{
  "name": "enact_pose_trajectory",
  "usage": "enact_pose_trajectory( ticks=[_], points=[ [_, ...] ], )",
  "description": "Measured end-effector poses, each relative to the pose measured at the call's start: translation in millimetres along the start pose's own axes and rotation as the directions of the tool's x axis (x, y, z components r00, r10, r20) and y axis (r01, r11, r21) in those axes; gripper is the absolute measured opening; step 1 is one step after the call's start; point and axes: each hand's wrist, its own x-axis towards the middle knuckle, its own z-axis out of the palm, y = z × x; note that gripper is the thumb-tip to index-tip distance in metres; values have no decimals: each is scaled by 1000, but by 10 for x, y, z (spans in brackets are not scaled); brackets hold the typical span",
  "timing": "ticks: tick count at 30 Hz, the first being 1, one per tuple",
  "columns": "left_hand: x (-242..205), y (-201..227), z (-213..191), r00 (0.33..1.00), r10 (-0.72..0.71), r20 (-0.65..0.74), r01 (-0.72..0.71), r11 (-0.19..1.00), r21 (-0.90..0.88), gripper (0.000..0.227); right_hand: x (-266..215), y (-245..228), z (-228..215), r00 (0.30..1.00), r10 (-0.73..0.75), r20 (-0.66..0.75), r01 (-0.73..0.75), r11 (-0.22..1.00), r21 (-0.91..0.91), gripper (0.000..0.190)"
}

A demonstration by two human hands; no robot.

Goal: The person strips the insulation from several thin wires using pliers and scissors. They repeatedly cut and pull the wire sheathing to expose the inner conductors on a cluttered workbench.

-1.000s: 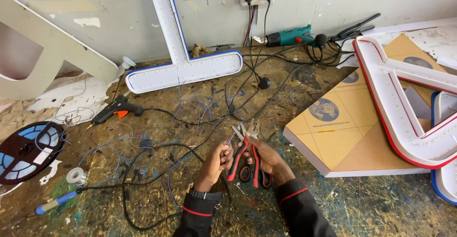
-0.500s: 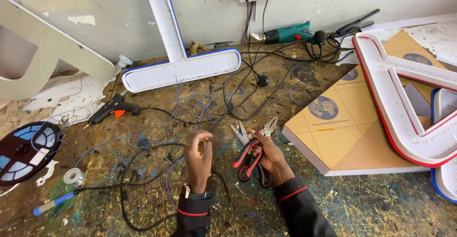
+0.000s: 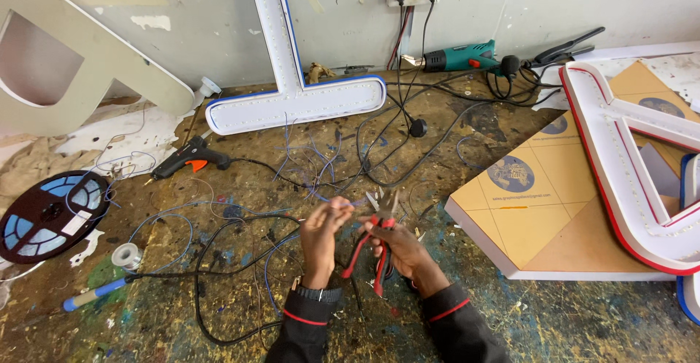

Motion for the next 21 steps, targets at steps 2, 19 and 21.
enact_pose_trajectory(
  ticks=[2, 19, 21],
  points=[
    [54, -17, -70, 997, 42, -58, -45, 998, -44, 35, -131, -30, 111, 997, 50, 52, -47, 997, -59, 45],
    [-73, 41, -2, 964, 231, 134, -263, 911, 319, 26, 9, 280, 98, 997, 72, 37, -53, 924, -378, 23],
    [-60, -35, -17, 967, 233, 101, -253, 916, 311, 27, 74, 326, 45, 999, 32, 4, -26, 864, -502, 35]
  ],
)
